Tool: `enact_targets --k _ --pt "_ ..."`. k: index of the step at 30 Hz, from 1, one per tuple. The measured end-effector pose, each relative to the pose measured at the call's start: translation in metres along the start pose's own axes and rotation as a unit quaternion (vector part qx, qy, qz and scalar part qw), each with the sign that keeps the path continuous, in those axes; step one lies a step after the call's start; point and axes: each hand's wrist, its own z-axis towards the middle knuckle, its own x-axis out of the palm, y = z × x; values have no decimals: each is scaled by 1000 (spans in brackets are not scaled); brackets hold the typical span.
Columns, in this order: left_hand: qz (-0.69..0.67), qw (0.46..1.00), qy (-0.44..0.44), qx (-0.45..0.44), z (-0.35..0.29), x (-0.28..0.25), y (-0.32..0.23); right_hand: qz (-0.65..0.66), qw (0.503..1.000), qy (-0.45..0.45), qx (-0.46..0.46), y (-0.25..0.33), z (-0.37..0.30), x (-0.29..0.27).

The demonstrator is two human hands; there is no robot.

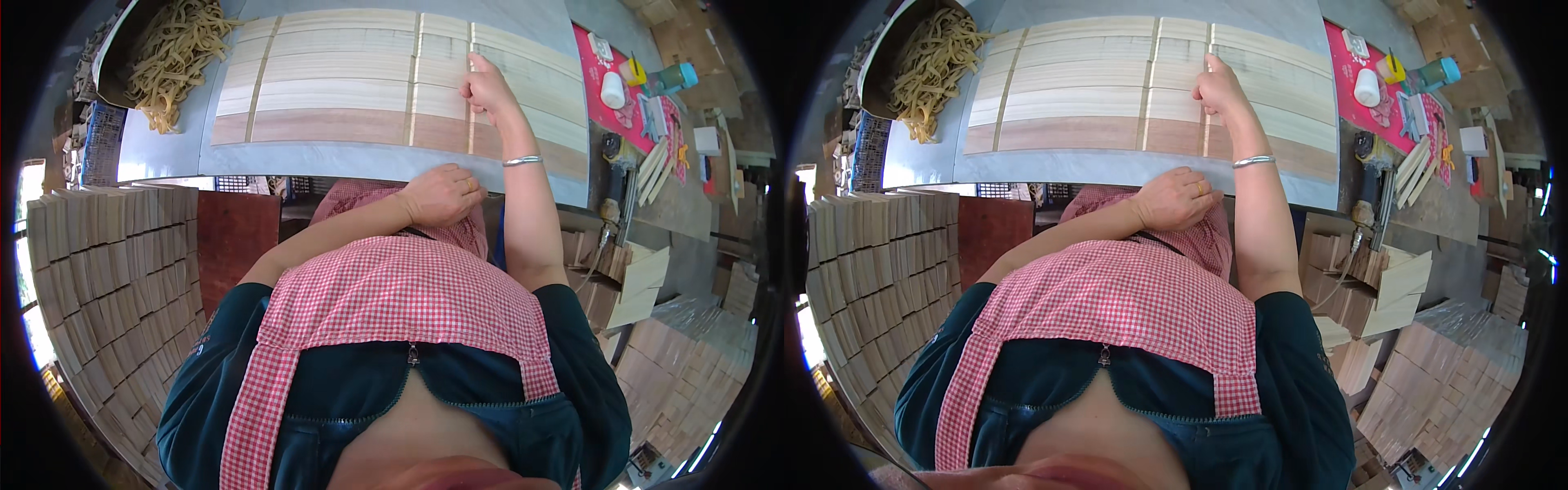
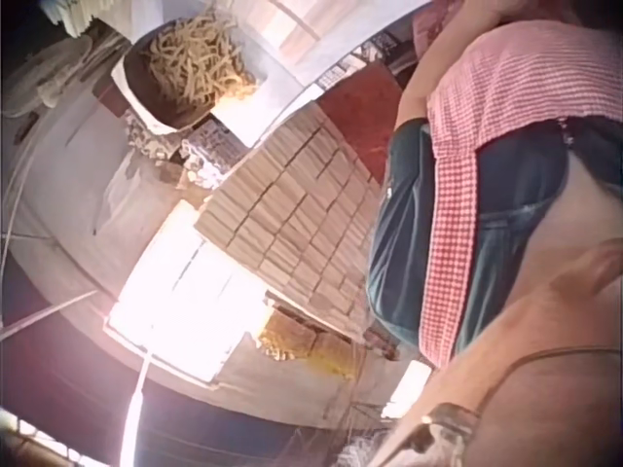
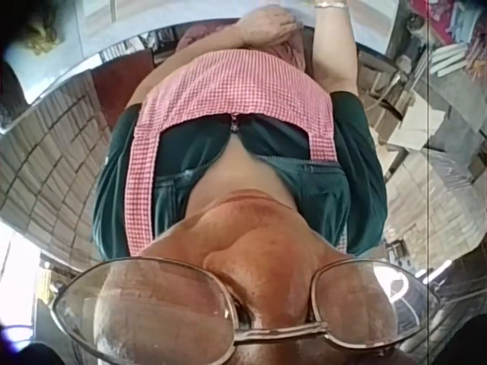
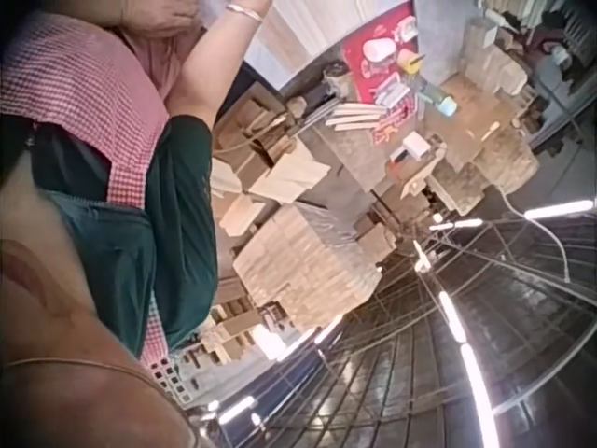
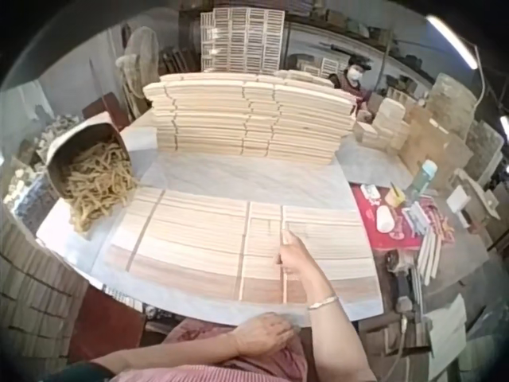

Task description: Assemble wooden boxes by applying glue to the components and securing them with a pneumatic nail gun.

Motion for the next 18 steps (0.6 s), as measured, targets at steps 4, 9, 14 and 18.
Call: enact_targets --k 4,9,14,18 --pt "-1 1000 9 -1 -1 -2 0 3 1000 4 17 2 6 1" --pt "-15 1000 -23 4 1 -1 2 11 1000 -6 25 0 7 8" --pt "-237 923 -22 -303 -3 -25 2 48 999 3 18 -7 7 4" --pt "-208 828 -85 -514 14 -77 67 58 998 9 21 -3 4 5"
